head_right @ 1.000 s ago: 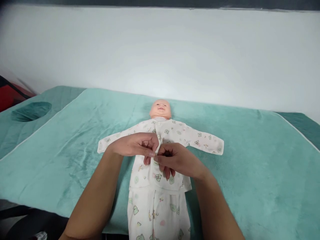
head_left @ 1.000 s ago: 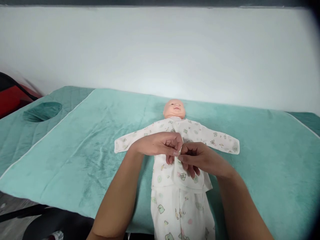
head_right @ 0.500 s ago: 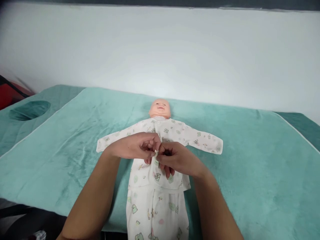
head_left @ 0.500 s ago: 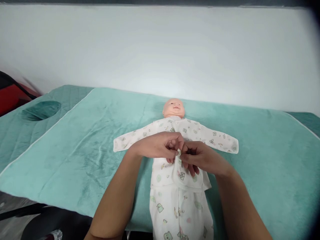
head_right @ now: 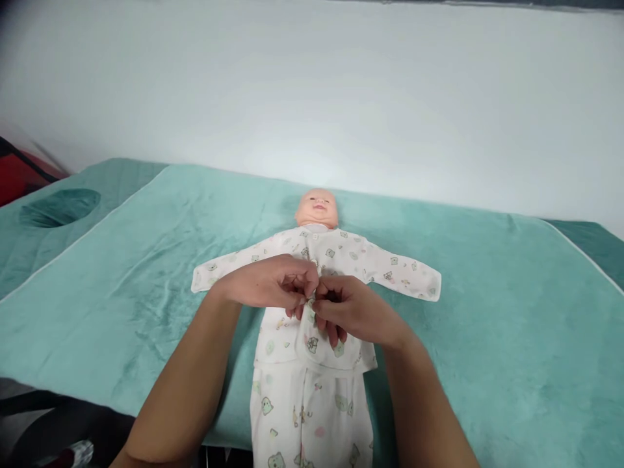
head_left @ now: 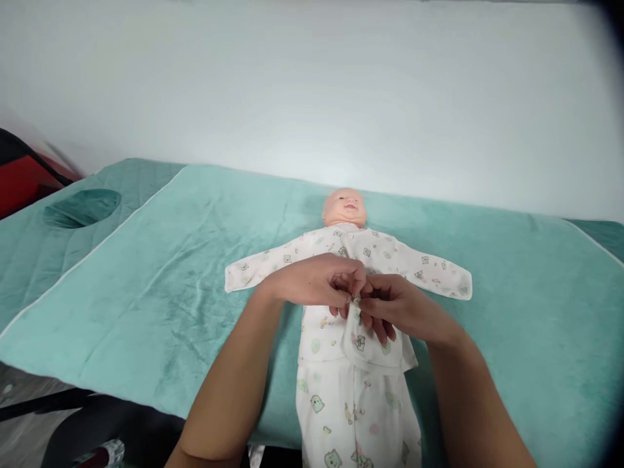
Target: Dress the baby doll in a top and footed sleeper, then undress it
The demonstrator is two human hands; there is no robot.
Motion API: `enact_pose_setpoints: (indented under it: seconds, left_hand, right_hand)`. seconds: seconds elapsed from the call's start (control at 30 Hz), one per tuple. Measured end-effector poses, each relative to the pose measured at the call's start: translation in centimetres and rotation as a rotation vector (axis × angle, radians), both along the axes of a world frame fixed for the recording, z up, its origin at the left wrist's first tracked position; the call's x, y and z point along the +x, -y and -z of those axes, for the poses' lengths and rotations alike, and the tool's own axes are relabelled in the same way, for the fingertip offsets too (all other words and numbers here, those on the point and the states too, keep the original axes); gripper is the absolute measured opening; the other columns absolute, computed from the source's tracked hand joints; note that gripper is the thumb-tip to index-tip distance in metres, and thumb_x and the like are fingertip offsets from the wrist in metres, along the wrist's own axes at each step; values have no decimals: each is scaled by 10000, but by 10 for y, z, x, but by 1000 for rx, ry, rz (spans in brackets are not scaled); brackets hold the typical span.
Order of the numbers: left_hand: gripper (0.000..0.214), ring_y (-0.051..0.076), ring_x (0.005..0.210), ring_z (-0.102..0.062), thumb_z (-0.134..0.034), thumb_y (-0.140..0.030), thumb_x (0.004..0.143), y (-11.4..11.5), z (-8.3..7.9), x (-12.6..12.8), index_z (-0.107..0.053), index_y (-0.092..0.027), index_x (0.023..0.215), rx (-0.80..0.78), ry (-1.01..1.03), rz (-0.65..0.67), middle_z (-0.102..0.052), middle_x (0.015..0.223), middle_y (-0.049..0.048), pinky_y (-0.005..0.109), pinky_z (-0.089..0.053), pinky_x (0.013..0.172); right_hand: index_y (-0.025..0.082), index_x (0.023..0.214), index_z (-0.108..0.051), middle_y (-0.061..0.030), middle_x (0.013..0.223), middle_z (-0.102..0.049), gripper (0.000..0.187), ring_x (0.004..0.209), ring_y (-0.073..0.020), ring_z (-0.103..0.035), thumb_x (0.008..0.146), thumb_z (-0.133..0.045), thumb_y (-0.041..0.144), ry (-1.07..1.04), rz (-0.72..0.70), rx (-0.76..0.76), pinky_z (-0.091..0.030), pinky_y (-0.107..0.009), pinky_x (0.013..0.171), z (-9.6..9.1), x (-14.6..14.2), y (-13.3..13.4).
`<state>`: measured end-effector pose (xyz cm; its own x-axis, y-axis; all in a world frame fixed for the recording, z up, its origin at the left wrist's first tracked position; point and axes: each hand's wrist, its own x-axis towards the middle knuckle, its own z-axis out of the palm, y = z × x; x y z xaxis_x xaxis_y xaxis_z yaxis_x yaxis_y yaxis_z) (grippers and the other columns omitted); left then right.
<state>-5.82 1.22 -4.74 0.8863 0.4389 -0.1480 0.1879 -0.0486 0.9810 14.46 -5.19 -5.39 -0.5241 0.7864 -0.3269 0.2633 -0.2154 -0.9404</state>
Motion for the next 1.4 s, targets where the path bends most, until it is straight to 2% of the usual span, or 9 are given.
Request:
enact_pose_setpoints:
  seconds: [0.33, 0.5, 0.67, 0.73, 0.87, 1.0, 1.13, 1.23, 1.4]
  left_hand:
    - [131, 163, 609, -665, -628, -221, 849, -3, 4, -13, -631, -167, 968, -143, 244, 91, -683, 681, 44, 279, -519, 554]
    - [84, 144, 576, -634, -644, -248, 837, -9, 8, -10, -600, -189, 878, -34, 585, -384, -670, 709, 13, 278, -492, 547]
    - [80, 102, 562, -556, -608, -246, 828, -9, 24, -4, -604, -170, 853, 97, 389, -652, -658, 717, 17, 222, -384, 494]
    - [77, 94, 558, -513, -586, -252, 842, 4, 36, -6, -601, -177, 856, 160, 303, -751, -640, 711, 6, 218, -342, 494]
    - [141, 113, 672, -491, -567, -302, 882, 53, 65, -20, -604, -180, 822, 320, 186, -988, -585, 771, 4, 239, -379, 617]
    - [176, 140, 749, -484, -620, -358, 859, 109, 84, -33, -599, -206, 945, 379, 98, -1002, -514, 814, -6, 262, -401, 698]
    - [305, 155, 791, -509, -702, -395, 789, 144, 87, -35, -592, -225, 1016, 406, 81, -954, -525, 927, 13, 283, -427, 732]
    - [297, 168, 818, -525, -706, -419, 772, 153, 83, -31, -637, -223, 984, 438, 53, -969, -547, 1012, 39, 299, -437, 758]
    - [248, 178, 795, -516, -664, -423, 793, 158, 78, -30, -625, -191, 716, 396, 77, -1050, -557, 862, 34, 297, -421, 750]
  right_hand:
    - [174, 793, -562, 8, 684, -665, 244, 457, -90, -600, 899, -592, 391, -207, 23, -5, -388, -177, 376, 3, 9, -3]
    - [185, 763, -553, 15, 622, -623, 264, 427, -100, -561, 894, -600, 410, -252, 78, 42, -357, -196, 356, 7, 7, -2]
    - [229, 755, -521, -2, 683, -600, 230, 586, -141, -562, 905, -548, 401, -188, 585, 518, -455, -277, 547, 22, -4, -2]
    - [229, 737, -542, -9, 720, -597, 212, 663, -150, -538, 897, -546, 368, -39, 588, 680, -446, -298, 647, 26, -8, 2]
    - [223, 664, -485, 21, 625, -482, 283, 592, -134, -414, 915, -505, 352, 192, 462, 785, -345, -287, 605, 35, -7, 22]
    - [228, 677, -443, 15, 641, -466, 284, 611, -149, -433, 936, -485, 335, 211, 446, 824, -343, -300, 615, 52, 0, 61]
    - [247, 888, -536, -52, 903, -557, 157, 770, -200, -523, 889, -575, 399, 142, 502, 763, -446, -342, 697, 74, 10, 100]
    - [275, 1069, -566, -96, 1140, -543, 277, 1028, -274, -539, 847, -631, 427, 124, 523, 747, -472, -417, 865, 81, 16, 116]
    - [246, 831, -568, -65, 942, -563, 205, 826, -225, -555, 921, -521, 424, 57, 487, 701, -470, -367, 748, 77, 19, 121]
